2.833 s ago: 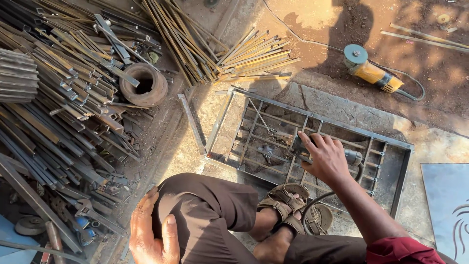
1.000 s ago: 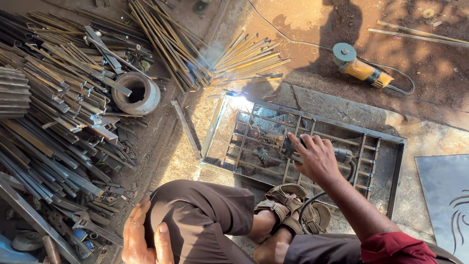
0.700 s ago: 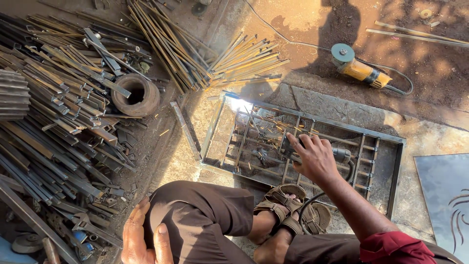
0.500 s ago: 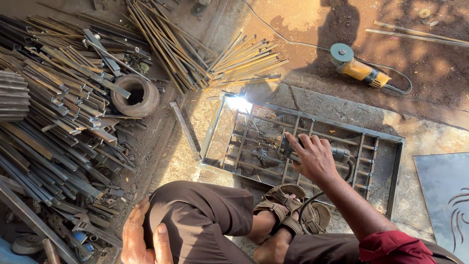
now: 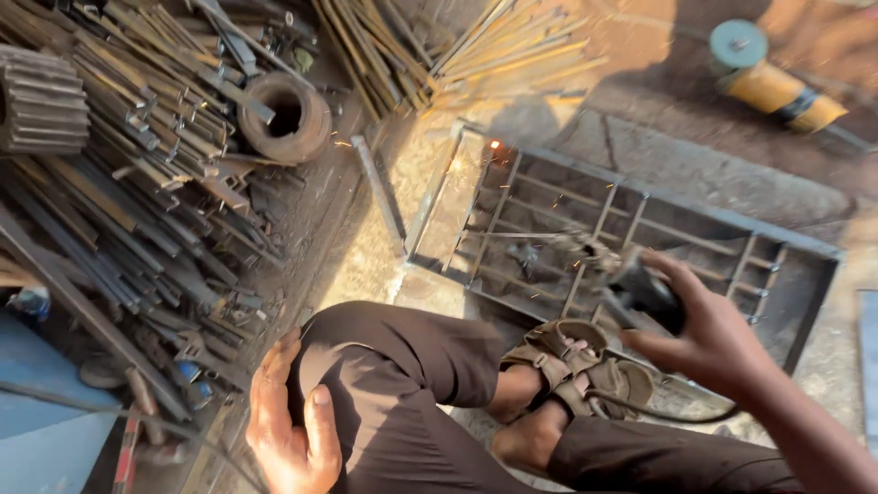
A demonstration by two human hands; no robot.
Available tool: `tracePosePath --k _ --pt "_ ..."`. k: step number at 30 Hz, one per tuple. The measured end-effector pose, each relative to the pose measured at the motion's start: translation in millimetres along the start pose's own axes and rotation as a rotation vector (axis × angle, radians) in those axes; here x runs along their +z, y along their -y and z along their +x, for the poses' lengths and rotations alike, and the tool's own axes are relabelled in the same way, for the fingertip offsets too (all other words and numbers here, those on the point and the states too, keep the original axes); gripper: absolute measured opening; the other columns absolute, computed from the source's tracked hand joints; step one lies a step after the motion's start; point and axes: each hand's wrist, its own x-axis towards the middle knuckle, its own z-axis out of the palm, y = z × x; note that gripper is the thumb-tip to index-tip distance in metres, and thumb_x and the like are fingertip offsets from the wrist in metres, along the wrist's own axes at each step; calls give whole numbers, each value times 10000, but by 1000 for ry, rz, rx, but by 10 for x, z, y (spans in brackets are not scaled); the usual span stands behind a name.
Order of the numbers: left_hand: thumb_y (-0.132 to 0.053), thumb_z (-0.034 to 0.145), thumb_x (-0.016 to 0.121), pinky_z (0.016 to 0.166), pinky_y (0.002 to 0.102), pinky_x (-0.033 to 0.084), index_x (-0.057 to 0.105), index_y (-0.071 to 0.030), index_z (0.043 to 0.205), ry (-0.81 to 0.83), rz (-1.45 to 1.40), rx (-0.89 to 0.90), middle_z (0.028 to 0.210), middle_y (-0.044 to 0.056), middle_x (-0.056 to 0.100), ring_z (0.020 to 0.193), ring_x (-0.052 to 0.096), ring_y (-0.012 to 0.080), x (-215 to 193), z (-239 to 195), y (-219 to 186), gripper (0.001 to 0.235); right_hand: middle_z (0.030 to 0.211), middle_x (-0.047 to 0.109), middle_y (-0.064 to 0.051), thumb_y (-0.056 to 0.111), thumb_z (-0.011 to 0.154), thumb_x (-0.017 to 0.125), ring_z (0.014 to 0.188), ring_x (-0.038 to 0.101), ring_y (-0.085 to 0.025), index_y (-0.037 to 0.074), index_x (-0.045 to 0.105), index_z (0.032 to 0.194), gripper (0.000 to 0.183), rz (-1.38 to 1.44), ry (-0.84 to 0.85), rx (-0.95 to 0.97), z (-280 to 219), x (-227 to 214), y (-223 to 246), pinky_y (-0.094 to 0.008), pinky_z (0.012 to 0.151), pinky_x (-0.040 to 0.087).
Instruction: Measuring a metal plate with a tape measure and welding a metal grate frame.
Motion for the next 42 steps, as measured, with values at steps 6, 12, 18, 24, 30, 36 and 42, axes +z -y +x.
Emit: tracePosePath --k 6,12,18,24,30,36,42 --pt "-318 1026 551 1188 458 447 586 100 1328 7 9 -31 1369 255 649 1358 618 386 43 20 -128 516 1280 680 -182 376 673 883 939 759 -290 197 453 1589 1027 345 123 84 206 277 -560 -433 775 631" --pt "-410 1055 520 1178 471 472 589 98 1320 0 9 -61 1356 269 650 1334 636 394 79 43 -151 576 1194 741 -160 395 696 866 895 755 -258 203 501 1524 925 270 157 108 304 275 -317 -401 773 618" --pt "-481 1077 473 1163 471 497 572 115 1321 25 50 -43 1345 264 649 1304 652 385 95 29 -116 651 1255 702 -201 432 682 862 1009 744 -308 184 468 1583 1014 222 188 21 478 598 -700 -420 860 612" --pt "-528 1088 465 1169 479 493 548 138 1320 29 33 -94 1349 284 638 1311 642 397 111 11 -84 711 1299 686 -203 547 637 896 1106 722 -298 183 452 1545 1074 225 216 105 495 586 -561 -431 946 575" --pt "-548 1091 456 1164 487 492 537 143 1328 36 26 -77 1350 292 633 1312 637 400 101 31 -90 735 1240 721 -211 540 649 886 1059 748 -280 133 462 1543 1070 258 225 91 500 571 -537 -414 915 586" --pt "-545 1093 449 1155 476 507 544 135 1319 38 44 -59 1334 288 642 1291 652 393 93 21 -59 722 1204 739 -197 485 682 880 998 753 -261 116 473 1534 1013 299 241 130 562 570 -554 -400 858 595" --pt "-507 1097 442 1129 465 527 540 135 1310 42 46 -20 1323 297 644 1261 669 405 90 50 -70 683 1156 765 -174 469 707 880 908 728 -225 88 519 1500 952 293 245 122 627 516 -548 -383 797 587"
